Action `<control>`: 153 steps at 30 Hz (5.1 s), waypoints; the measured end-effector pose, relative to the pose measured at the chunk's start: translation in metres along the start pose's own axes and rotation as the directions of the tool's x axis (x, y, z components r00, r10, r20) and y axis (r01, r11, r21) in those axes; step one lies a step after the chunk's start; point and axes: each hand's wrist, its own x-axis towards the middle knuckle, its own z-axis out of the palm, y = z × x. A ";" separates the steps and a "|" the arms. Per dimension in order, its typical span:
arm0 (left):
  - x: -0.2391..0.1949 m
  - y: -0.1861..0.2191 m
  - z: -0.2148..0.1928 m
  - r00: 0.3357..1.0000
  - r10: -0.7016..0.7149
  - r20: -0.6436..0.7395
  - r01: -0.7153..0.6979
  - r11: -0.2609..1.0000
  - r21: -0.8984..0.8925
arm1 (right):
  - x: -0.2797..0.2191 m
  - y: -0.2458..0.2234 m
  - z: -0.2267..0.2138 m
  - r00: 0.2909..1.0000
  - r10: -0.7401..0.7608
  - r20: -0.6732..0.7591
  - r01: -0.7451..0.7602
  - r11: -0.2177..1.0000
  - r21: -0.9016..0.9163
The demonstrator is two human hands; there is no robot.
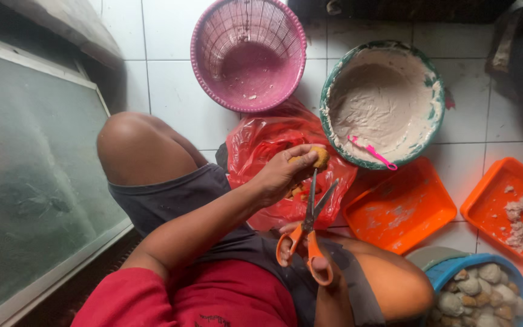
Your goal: The person sits on the floor and uses orange-handled scissors to cut small brown food items one at a time, placing the cut pieces into a pink basket. A bowl of batter and a blue basket of coated items are nearby.
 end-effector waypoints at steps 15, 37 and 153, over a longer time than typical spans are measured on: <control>0.003 0.000 -0.029 0.989 -0.012 -0.149 0.042 0.979 0.198 | 0.024 0.012 -0.037 0.926 0.044 -0.374 -0.039 0.999 0.022; 0.002 0.039 0.012 0.991 0.070 -0.118 -0.049 0.984 0.174 | 0.028 -0.014 0.005 0.996 -0.004 -0.093 -0.008 0.992 -0.129; 0.059 -0.045 -0.155 0.978 -0.051 -0.202 0.203 0.014 0.979 | 0.023 0.021 -0.072 0.820 -0.035 -0.571 0.073 0.996 0.044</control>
